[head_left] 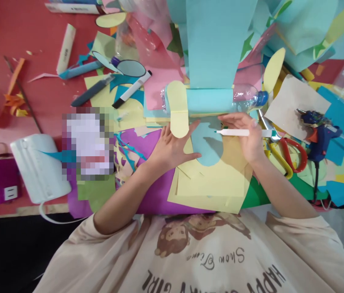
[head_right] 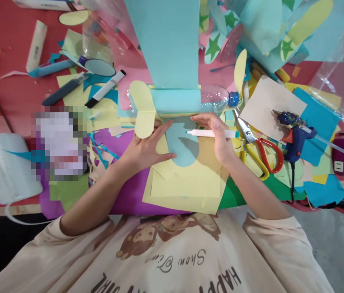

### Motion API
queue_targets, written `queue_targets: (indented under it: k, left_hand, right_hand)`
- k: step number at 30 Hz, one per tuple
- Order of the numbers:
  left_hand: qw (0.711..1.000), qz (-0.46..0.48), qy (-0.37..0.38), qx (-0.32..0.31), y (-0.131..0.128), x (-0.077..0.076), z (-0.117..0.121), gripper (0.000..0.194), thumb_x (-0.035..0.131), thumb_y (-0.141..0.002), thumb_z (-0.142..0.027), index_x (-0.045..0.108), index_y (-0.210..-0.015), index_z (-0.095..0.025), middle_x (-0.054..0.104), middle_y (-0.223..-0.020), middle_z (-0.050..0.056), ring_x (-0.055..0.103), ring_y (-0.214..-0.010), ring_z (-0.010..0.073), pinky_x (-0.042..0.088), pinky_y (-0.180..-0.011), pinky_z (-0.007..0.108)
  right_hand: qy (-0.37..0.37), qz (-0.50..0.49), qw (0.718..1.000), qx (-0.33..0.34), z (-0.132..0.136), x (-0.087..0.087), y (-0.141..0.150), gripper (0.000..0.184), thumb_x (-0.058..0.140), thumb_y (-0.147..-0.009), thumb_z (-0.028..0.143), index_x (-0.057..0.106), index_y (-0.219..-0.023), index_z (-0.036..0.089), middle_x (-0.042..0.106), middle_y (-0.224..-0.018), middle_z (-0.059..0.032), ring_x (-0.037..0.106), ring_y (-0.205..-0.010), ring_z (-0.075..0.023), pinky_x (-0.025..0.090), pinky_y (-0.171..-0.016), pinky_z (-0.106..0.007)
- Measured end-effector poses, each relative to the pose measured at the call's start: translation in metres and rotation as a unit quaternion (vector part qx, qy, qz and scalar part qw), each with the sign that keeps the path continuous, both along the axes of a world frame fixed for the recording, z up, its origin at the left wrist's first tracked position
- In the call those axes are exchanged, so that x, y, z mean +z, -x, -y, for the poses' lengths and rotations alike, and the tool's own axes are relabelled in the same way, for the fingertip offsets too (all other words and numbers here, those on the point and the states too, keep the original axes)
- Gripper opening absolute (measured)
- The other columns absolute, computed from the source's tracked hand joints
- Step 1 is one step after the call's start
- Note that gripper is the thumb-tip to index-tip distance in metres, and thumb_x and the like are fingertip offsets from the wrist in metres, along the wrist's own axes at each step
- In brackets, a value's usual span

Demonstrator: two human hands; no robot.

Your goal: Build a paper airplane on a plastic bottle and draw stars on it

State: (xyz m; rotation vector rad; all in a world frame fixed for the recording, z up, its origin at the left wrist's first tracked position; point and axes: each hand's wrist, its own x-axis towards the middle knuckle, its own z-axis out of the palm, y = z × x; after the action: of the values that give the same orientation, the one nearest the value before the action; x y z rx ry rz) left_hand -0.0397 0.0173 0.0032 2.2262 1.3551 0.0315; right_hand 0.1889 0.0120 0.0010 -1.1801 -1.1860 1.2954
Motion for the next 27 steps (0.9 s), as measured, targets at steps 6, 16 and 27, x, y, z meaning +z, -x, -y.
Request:
queue_targets:
  k: [6,16,27]
  left_hand:
    - [1.000,0.022,0.005,0.012,0.000,-0.001,0.000,0.089,0.073,-0.079,-0.049,0.031,-0.154,-0.027,0.041,-0.152,0.013,0.039,-0.139,0.0377,0.032,-0.115,0.051]
    - [1.000,0.023,0.004,0.007,0.001,-0.006,-0.001,0.091,0.072,-0.078,-0.054,0.031,-0.154,-0.027,0.039,-0.155,0.011,0.035,-0.141,0.0397,0.031,-0.114,0.051]
    - [1.000,0.024,-0.014,-0.002,0.001,-0.005,0.000,0.089,0.072,-0.078,-0.053,0.032,-0.153,-0.027,0.047,-0.148,0.013,0.038,-0.139,0.0384,0.031,-0.114,0.051]
  right_hand:
    - [0.004,0.070,0.998,0.006,0.007,0.004,0.001,0.053,0.044,-0.086,0.073,0.068,-0.083,0.026,0.064,-0.074,-0.0031,0.060,-0.070,-0.0183,0.050,-0.067,-0.034]
    - [0.021,0.089,0.985,0.146,-0.003,0.006,0.022,0.015,0.069,-0.085,0.034,0.064,-0.087,0.020,0.067,-0.080,0.0000,0.059,-0.070,-0.0110,0.042,-0.059,-0.024]
    - [0.006,0.151,0.974,0.167,-0.001,0.003,0.025,0.018,0.066,-0.087,0.038,0.065,-0.089,0.020,0.069,-0.081,-0.0007,0.058,-0.069,-0.0125,0.040,-0.059,-0.024]
